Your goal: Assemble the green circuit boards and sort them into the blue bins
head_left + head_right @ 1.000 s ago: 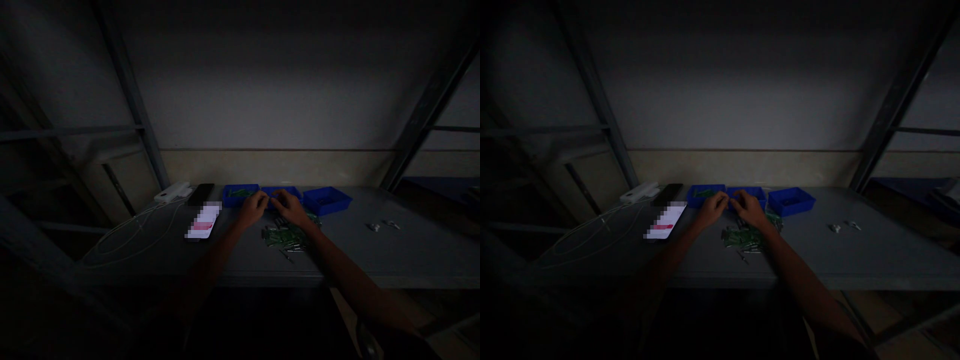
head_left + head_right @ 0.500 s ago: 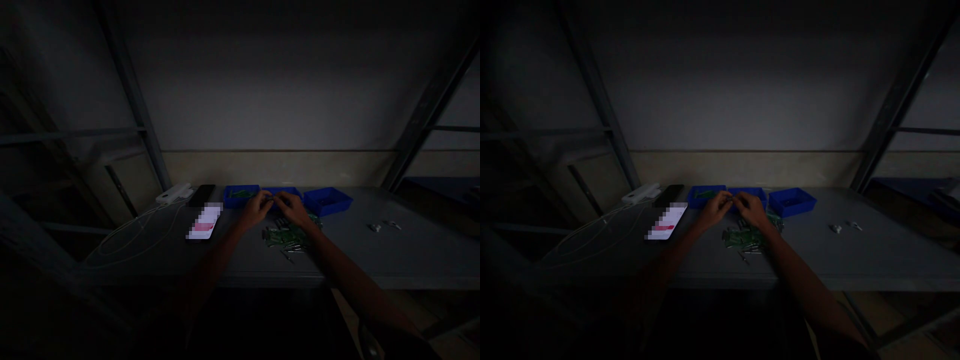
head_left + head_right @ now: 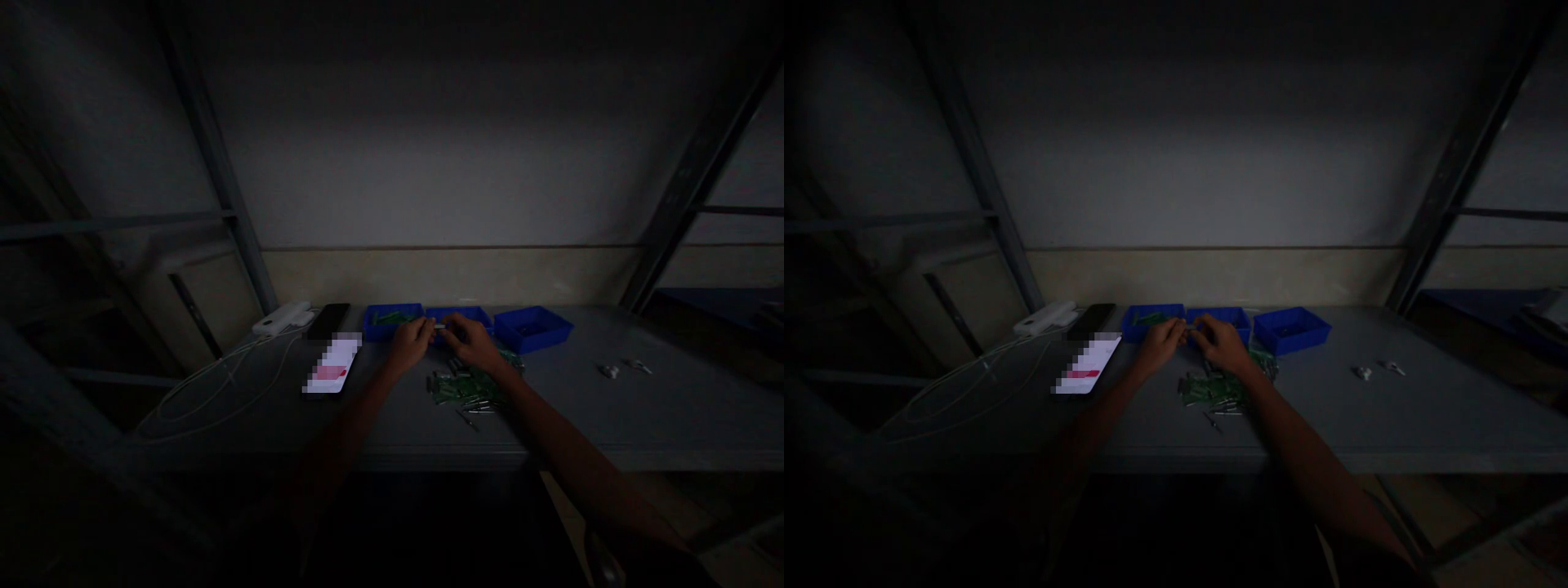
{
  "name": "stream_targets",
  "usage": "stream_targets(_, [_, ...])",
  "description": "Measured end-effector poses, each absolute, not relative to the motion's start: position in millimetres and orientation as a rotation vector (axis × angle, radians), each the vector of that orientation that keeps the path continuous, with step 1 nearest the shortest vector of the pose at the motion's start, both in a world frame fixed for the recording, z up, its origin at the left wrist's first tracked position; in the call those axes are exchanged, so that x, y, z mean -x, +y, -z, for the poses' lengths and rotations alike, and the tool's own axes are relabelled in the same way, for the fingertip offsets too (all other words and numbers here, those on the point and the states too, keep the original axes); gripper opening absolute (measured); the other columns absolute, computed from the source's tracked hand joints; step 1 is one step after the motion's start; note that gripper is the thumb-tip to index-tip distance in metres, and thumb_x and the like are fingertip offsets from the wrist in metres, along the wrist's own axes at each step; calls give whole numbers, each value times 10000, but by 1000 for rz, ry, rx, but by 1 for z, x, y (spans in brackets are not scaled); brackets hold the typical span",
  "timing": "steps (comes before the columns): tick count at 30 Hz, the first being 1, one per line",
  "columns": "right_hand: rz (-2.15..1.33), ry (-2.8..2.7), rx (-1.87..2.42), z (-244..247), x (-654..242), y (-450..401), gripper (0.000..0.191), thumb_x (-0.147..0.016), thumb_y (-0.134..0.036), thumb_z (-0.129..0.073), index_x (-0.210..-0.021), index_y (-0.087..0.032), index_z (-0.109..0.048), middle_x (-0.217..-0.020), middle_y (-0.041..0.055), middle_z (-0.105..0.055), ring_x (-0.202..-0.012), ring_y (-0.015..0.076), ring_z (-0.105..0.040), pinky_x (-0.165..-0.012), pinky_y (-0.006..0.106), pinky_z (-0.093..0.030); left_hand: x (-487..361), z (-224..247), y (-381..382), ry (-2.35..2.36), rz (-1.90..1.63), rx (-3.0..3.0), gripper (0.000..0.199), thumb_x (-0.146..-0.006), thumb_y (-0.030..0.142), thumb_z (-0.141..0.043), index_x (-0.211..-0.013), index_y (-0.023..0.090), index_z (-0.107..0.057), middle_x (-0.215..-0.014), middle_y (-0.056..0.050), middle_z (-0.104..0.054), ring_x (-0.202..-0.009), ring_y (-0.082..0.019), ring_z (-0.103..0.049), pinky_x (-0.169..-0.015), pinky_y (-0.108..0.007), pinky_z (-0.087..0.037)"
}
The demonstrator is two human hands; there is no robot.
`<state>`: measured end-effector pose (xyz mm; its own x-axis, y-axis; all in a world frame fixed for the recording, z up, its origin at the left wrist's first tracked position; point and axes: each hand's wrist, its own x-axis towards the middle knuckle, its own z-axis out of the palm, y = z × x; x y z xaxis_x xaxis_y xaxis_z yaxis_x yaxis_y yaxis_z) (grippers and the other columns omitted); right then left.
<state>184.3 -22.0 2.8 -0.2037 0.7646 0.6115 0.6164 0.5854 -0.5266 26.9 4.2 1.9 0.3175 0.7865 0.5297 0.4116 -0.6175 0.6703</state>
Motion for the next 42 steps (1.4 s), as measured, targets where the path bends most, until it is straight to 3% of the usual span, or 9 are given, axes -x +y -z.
stream_targets(4, [-175, -1881, 1150, -3, -187, -19, 290, -851, -389, -433, -815, -155, -600, -687, 30, -616, -625, 140, -530, -589, 242, -372, -27, -2, 4, 1028, -1241, -2152, 334, -889, 395, -322, -744, 176, -528, -601, 11, -553, -581, -109, -532, -582, -224, -395])
stream_targets(9, [-155, -1887, 1161, -2, -188, -17, 377, -881, -416, -358, -710, -162, -578, -630, 19, -583, -598, 140, -514, -580, 248, -359, -27, -1, 2, 898, -1275, -2139, 213, -819, 346, -486, -950, 181, -516, -660, 18, -562, -610, -110, -541, -570, -213, -407])
stream_targets(12, [-177, -1889, 1157, -3, -187, -19, 396, -881, -429, -351, -685, -163, -569, -596, 11, -561, -571, 133, -491, -563, 245, -356, -27, -1, 2, 905, -1307, -2152, 164, -805, 324, -508, -876, 177, -527, -705, 1, -584, -674, -121, -562, -610, -221, -422])
stream_targets(17, [-239, -1853, 1129, -3, -185, -22, 297, -816, -404, -487, -964, -157, -561, -639, -2, -580, -594, 132, -504, -566, 235, -376, -27, -5, 1, 1031, -1282, -2182, 223, -834, 336, -439, -720, 165, -527, -588, 18, -527, -583, -109, -499, -544, -219, -370])
stream_targets(22, [-234, -1874, 1114, -2, -185, -21, 223, -837, -368, -446, -851, -168, -544, -648, 9, -574, -599, 135, -504, -581, 241, -376, -27, -3, 3, 1044, -1225, -2228, 297, -856, 365, -399, -658, 170, -504, -575, 19, -514, -573, -111, -494, -562, -233, -366])
stream_targets(29, [-168, -1875, 1191, 0, -187, -17, 342, -890, -394, -326, -706, -185, -525, -588, 19, -551, -533, 137, -484, -540, 247, -343, -27, 1, 2, 974, -1264, -2246, 253, -794, 323, -530, -1012, 198, -506, -838, -5, -592, -677, -112, -556, -628, -225, -434])
stream_targets(34, [-180, -1900, 1186, 2, -187, -16, 368, -891, -415, -328, -691, -182, -532, -572, 9, -538, -538, 129, -482, -540, 239, -346, -27, 0, 4, 969, -1277, -2312, 152, -808, 311, -512, -906, 199, -542, -849, -20, -611, -747, -132, -573, -656, -234, -446])
stream_targets(39, [-273, -1915, 1129, 1, -186, -19, 261, -825, -360, -484, -985, -160, -533, -619, -23, -547, -552, 119, -491, -536, 224, -362, -27, 2, 7, 1061, -1313, -2327, 159, -837, 303, -458, -797, 179, -550, -743, -20, -605, -696, -139, -559, -637, -246, -417])
stream_targets(42, [-275, -1949, 1114, 2, -186, -19, 205, -812, -291, -492, -965, -157, -518, -648, -17, -552, -579, 122, -502, -561, 228, -372, -27, 2, 7, 1115, -1293, -2365, 231, -858, 325, -419, -727, 177, -538, -670, -12, -579, -646, -135, -535, -622, -248, -393])
